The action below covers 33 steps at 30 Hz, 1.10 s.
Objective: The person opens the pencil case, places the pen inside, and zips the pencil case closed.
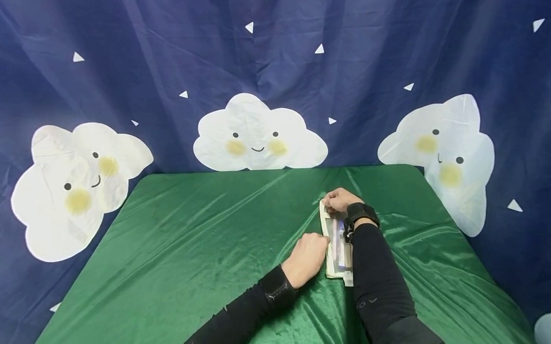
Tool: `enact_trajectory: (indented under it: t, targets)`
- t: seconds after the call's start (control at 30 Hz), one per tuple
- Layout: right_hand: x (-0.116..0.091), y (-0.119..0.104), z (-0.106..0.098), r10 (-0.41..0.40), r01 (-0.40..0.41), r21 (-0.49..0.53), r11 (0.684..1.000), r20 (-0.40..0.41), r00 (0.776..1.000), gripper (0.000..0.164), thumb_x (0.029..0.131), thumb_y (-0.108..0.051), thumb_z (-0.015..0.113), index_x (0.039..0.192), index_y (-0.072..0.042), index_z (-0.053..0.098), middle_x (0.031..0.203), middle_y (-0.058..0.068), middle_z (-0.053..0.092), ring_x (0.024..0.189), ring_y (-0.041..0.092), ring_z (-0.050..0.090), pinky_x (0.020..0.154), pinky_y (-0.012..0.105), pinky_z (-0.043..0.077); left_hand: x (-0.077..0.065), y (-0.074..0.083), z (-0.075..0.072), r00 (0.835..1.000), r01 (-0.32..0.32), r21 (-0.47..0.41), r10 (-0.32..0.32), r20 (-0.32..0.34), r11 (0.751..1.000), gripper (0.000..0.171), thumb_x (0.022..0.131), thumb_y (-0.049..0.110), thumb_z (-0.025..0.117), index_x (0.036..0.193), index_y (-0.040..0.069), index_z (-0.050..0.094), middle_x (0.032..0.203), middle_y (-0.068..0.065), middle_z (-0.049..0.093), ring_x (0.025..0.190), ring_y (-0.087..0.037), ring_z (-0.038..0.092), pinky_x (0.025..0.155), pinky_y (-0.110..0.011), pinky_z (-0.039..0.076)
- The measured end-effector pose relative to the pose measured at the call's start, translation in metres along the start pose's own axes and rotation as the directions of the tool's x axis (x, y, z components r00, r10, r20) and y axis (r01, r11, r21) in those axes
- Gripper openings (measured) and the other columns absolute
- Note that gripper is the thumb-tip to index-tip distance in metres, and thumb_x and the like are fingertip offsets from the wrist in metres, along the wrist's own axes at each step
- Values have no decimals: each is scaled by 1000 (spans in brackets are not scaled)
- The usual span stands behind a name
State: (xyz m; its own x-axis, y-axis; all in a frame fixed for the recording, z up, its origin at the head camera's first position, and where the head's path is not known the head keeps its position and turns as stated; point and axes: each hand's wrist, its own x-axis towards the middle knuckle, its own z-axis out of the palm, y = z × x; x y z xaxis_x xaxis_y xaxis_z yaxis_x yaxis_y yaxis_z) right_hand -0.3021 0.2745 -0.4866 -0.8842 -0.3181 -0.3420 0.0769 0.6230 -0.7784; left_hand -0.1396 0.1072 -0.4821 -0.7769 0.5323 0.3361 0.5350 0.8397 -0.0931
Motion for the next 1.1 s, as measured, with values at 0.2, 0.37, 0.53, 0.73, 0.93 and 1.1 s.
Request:
enact_trajectory:
  t: [0.2, 0.37, 0.53, 0.73, 0.93, 1.1]
  targets:
    - [0, 0, -2, 4, -4, 8, 1000, -2, 1000, 23, 105, -13, 53, 90, -1, 66, 97, 7, 65, 92, 16, 65, 91, 35, 56, -14, 11, -9, 999, -36, 4, 36, -17, 999, 18, 89, 14, 70, 72, 21, 71, 69, 5, 69, 59, -11, 65, 46, -23, 50]
    - [1, 3, -3, 12, -12, 15, 1000, 8, 1000, 24, 105, -13, 53, 88, -3, 66, 95, 4, 63, 91, 14, 64, 90, 33, 56, -25, 18, -18, 996, -91, 12, 91, -24, 996, 22, 88, 14, 72, 68, 23, 70, 66, 7, 68, 58, -8, 64, 46, -21, 49]
    - [1, 6, -2, 4, -5, 19, 1000, 10, 1000, 27, 105, -12, 52, 82, -4, 61, 93, 4, 61, 89, 14, 63, 87, 31, 56, -41, 33, -23, 994, -98, 67, 100, -40, 993, 17, 86, 20, 75, 70, 26, 71, 65, 9, 66, 56, -6, 61, 44, -19, 46]
    - [0, 5, -3, -3, 3, -2, 1000, 10, 1000, 27, 106, -15, 52, 82, -5, 59, 105, 10, 63, 97, 18, 64, 92, 36, 56, -53, 49, -22, 995, 27, 151, -13, -95, 988, 16, 83, 27, 78, 71, 28, 68, 64, 11, 65, 55, -5, 55, 42, -17, 42]
    - [-1, -6, -8, -14, 10, -57, 998, -59, 998, 23, 103, -16, 56, 109, 2, 71, 121, 21, 67, 96, 23, 63, 78, 33, 56, -42, 31, -25, 992, 120, 85, -123, 26, 989, 11, 86, 31, 77, 83, 22, 71, 73, 7, 67, 61, -9, 61, 45, -23, 45]
    - [-2, -38, -21, -105, 51, -242, 969, -217, 970, 38, 103, -24, 54, 129, 2, 64, 132, 28, 63, 118, 44, 61, 97, 52, 53, -4, -26, -40, 966, 242, -34, -238, 103, 970, 38, 101, 46, 57, 113, 11, 67, 97, -4, 72, 82, -20, 68, 64, -33, 56]
